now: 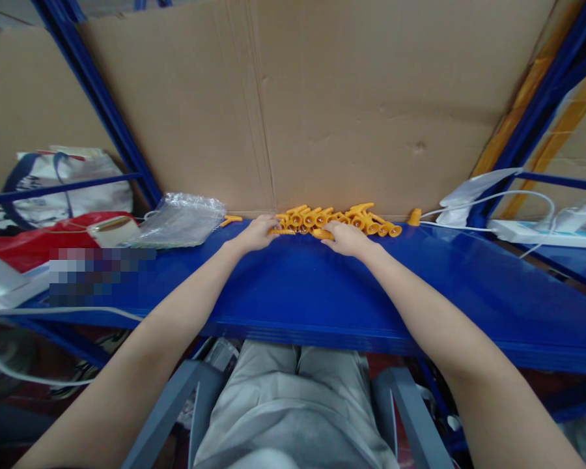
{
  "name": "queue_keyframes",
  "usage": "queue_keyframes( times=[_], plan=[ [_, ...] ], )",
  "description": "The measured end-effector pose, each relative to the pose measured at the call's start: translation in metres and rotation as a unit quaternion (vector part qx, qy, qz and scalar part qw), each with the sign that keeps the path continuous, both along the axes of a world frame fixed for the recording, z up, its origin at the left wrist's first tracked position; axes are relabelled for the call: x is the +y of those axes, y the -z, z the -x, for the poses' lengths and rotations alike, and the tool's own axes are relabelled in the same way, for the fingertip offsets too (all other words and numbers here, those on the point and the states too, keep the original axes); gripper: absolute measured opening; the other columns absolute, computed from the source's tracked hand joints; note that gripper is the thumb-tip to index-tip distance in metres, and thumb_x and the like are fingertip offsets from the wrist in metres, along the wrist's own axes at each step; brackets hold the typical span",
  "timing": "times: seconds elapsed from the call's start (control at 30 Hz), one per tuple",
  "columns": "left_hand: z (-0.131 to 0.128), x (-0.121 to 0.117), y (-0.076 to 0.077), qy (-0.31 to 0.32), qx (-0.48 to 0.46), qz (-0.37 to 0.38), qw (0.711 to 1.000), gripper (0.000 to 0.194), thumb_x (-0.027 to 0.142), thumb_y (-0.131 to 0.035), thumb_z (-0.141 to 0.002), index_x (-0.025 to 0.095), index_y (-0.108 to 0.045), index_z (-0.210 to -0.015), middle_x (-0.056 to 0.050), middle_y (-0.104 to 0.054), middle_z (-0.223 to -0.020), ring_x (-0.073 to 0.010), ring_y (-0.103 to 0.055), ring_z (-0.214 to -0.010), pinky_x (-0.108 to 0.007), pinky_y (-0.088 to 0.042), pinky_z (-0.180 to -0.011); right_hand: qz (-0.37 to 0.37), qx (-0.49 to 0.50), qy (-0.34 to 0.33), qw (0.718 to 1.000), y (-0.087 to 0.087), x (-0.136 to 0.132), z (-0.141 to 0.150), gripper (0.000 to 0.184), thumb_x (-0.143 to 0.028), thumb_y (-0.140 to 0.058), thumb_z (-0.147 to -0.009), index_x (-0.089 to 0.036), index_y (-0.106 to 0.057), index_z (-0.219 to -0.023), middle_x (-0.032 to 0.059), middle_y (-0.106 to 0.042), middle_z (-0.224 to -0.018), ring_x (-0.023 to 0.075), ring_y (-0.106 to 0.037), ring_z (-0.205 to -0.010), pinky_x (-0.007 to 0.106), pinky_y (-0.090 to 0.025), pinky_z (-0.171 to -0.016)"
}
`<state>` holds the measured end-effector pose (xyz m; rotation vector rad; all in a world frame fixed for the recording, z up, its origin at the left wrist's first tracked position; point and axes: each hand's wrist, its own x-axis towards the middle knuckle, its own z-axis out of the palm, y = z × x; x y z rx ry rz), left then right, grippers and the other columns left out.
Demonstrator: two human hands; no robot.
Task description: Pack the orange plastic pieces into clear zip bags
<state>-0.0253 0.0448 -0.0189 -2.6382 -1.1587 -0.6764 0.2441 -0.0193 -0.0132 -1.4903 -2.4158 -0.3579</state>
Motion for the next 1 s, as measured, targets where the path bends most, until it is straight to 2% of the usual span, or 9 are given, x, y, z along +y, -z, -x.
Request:
queue_keyframes(
  times=[0.37,0.57,0.73,1.0],
  plan=[
    [-0.013,-0.009,-0.002,0.046,-0.004,-0.033,0.998,0.012,0.018,-0.060,-0.084,0.017,-0.066,-0.094,-0.011,-0.069,-0.109,-0.0252,-0.061,-0.108,-0.040,-0.046,-0.098,-0.039,0.017,-0.018,0.999,0.008,-0.003,0.013,0.039,-0.028,-0.049,-0.095,-0.011,-0.059,-0.128,0.0186,-0.062,-0.129,0.0317,-0.060,-0.118,0.046,-0.048,-0.099],
    [-0.014,-0.006,0.001,0.051,0.010,-0.038,0.998,0.011,0.018,-0.059,-0.083,0.018,-0.067,-0.091,-0.009,-0.070,-0.107,-0.0243,-0.062,-0.107,-0.040,-0.047,-0.097,-0.044,0.011,-0.003,0.999,0.007,0.000,0.005,0.035,-0.028,-0.051,-0.093,-0.014,-0.061,-0.123,0.0164,-0.064,-0.125,0.0305,-0.063,-0.112,0.044,-0.051,-0.094],
    [-0.012,-0.005,0.000,0.056,0.002,-0.036,0.998,0.012,0.018,-0.058,-0.084,0.017,-0.067,-0.091,-0.009,-0.070,-0.103,-0.0236,-0.063,-0.104,-0.039,-0.048,-0.096,-0.039,0.027,0.020,0.999,0.006,0.001,0.001,0.033,-0.027,-0.051,-0.093,-0.013,-0.062,-0.122,0.0184,-0.064,-0.123,0.0315,-0.064,-0.109,0.045,-0.052,-0.091],
    [-0.017,-0.006,0.001,0.090,-0.021,-0.034,0.995,0.010,0.020,-0.059,-0.086,0.017,-0.067,-0.090,-0.009,-0.071,-0.104,-0.0223,-0.064,-0.104,-0.041,-0.047,-0.099,-0.035,0.017,-0.012,0.999,0.003,-0.003,0.013,0.035,-0.020,-0.052,-0.093,-0.012,-0.060,-0.126,0.0166,-0.062,-0.126,0.0291,-0.060,-0.117,0.042,-0.049,-0.098]
  ],
)
